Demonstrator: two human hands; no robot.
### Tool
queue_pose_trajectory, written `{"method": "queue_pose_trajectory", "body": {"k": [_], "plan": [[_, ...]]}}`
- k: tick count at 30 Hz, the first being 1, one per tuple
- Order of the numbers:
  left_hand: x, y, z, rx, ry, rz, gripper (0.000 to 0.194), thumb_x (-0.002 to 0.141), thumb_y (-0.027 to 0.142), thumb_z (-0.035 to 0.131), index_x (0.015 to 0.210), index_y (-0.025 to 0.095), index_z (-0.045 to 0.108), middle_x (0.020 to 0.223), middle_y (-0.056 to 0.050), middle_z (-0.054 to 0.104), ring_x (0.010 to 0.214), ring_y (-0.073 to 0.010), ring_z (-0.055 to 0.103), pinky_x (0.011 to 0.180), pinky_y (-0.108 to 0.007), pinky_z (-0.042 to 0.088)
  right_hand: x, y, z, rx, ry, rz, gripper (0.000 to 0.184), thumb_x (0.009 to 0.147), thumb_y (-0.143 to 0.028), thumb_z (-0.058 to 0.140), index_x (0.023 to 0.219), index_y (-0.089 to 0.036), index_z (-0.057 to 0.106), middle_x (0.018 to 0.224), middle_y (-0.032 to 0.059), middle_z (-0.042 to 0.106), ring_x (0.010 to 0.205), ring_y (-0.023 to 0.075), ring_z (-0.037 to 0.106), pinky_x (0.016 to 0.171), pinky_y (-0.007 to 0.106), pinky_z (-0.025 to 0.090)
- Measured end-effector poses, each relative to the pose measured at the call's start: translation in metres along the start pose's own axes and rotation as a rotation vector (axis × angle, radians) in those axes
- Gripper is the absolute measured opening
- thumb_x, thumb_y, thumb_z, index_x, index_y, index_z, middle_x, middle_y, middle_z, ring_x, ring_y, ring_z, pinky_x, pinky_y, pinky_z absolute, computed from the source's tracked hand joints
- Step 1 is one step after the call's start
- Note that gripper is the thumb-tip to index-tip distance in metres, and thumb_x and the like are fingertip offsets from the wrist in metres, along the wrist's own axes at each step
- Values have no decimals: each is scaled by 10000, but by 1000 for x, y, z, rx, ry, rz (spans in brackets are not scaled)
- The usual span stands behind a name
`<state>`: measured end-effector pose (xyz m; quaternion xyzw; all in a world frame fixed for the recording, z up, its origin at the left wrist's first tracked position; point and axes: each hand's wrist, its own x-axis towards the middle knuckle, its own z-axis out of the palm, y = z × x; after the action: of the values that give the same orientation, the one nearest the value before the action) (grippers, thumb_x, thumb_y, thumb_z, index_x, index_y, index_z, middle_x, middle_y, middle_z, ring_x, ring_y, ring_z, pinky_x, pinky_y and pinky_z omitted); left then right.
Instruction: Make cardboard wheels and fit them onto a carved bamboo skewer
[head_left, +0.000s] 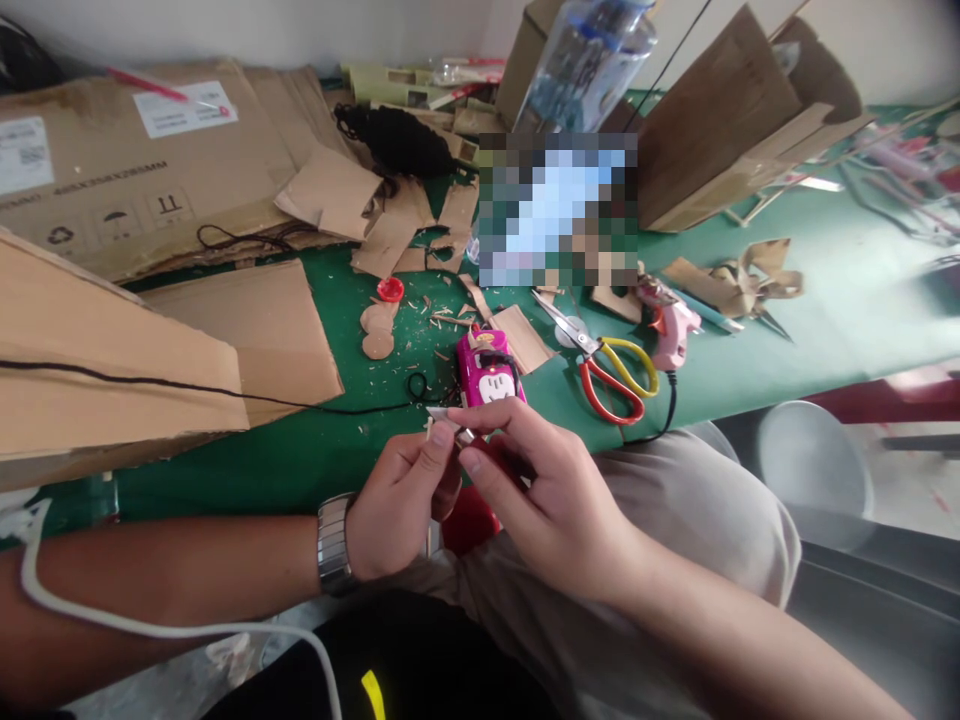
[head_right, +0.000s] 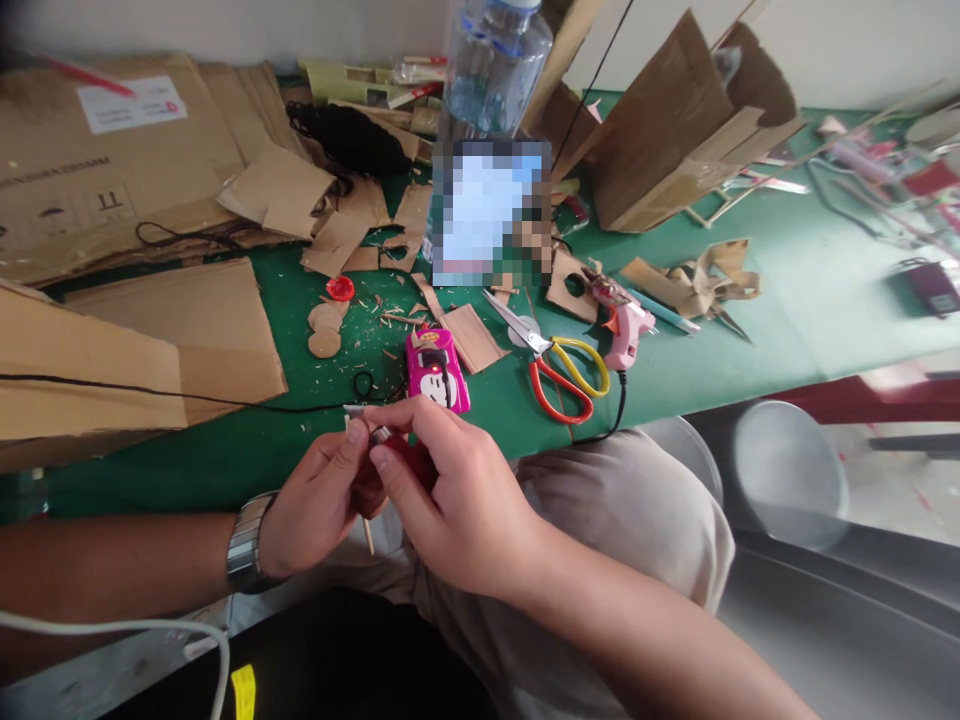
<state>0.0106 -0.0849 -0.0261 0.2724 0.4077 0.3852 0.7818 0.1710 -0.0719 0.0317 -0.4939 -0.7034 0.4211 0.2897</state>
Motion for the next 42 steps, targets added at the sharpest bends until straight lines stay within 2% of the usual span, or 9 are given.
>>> {"method": "queue_pose_trajectory", "body": {"k": [6, 11, 17, 21, 24, 28, 31, 36, 42], "plan": [[1, 5, 2, -103, -35, -12, 645, 879, 778, 672, 680, 204, 456, 563, 82, 327, 500, -68, 243, 471, -217, 234, 2, -3, -4, 20, -18, 0, 239, 1040, -197, 594, 1273, -225, 636, 1047, 47, 760, 901, 171, 740, 806, 311, 585], [1, 5, 0, -247, -108, -103, 551, 884, 640, 739, 702, 199, 464, 611, 76, 349, 516, -74, 302, 484, -206, 270, 5, 0, -8, -16, 79, 19, 354, 984, -228, 696, 1317, -234, 575, 1067, 24, 672, 793, 128, 688, 732, 270, 566], [-2, 2, 2, -315, -270, -105, 494, 962, 620, 665, 781, 172, 562, 694, 13, 539, 606, -117, 567, 616, -239, 486, 5, 1, -16, 94, 98, 38, 303, 1069, -232, 592, 1360, -261, 512, 1062, 24, 692, 767, 131, 674, 685, 269, 553], [-2, -7, 2, -406, -362, -213, 470, 997, 660, 583, 879, 206, 560, 659, 13, 613, 584, -174, 670, 596, -288, 559, 6, -3, -24, 19, 55, -21, 118, 1098, -203, 521, 1168, -257, 599, 1011, 14, 723, 794, 134, 705, 747, 276, 566], [-1, -10, 2, -488, -273, -303, 438, 1059, 632, 454, 910, 229, 536, 557, 49, 568, 480, -185, 658, 522, -273, 529, 10, -7, -31, -140, -13, -66, 110, 1044, -184, 585, 1114, -239, 649, 988, 21, 739, 850, 155, 720, 783, 276, 565], [-4, -7, 6, -528, -165, -343, 475, 1125, 520, 291, 871, 205, 539, 565, -5, 612, 674, -207, 750, 728, -310, 585, 10, -9, -39, -281, -170, -25, 469, 904, -83, 622, 1349, -228, 595, 1052, 24, 770, 862, 170, 736, 749, 266, 562], [-6, -4, 9, -510, -100, -365, 509, 1138, 467, 245, 824, 189, 533, 622, -24, 624, 612, -136, 656, 614, -218, 501, 5, -10, -46, -307, -302, 6, 470, 963, -82, 569, 1409, -228, 542, 1032, 9, 787, 837, 161, 752, 725, 254, 567], [-7, -2, 9, -473, -91, -496, 452, 1134, 479, 233, 871, 219, 492, 591, 51, 553, 336, -55, 255, 379, -176, 227, -5, -12, -49, -445, -348, -38, 319, 1031, -101, 504, 1280, -225, 659, 1239, 76, 747, 1020, 210, 769, 829, 325, 639], [-7, -3, 12, -430, -101, -588, 422, 1116, 403, 251, 839, 205, 501, 658, 7, 602, 347, -66, 345, 367, -191, 306, -11, -6, -37, -608, -328, -191, 324, 961, -35, 514, 1162, -135, 748, 1199, 135, 776, 875, 252, 792, 706, 387, 693]]}}
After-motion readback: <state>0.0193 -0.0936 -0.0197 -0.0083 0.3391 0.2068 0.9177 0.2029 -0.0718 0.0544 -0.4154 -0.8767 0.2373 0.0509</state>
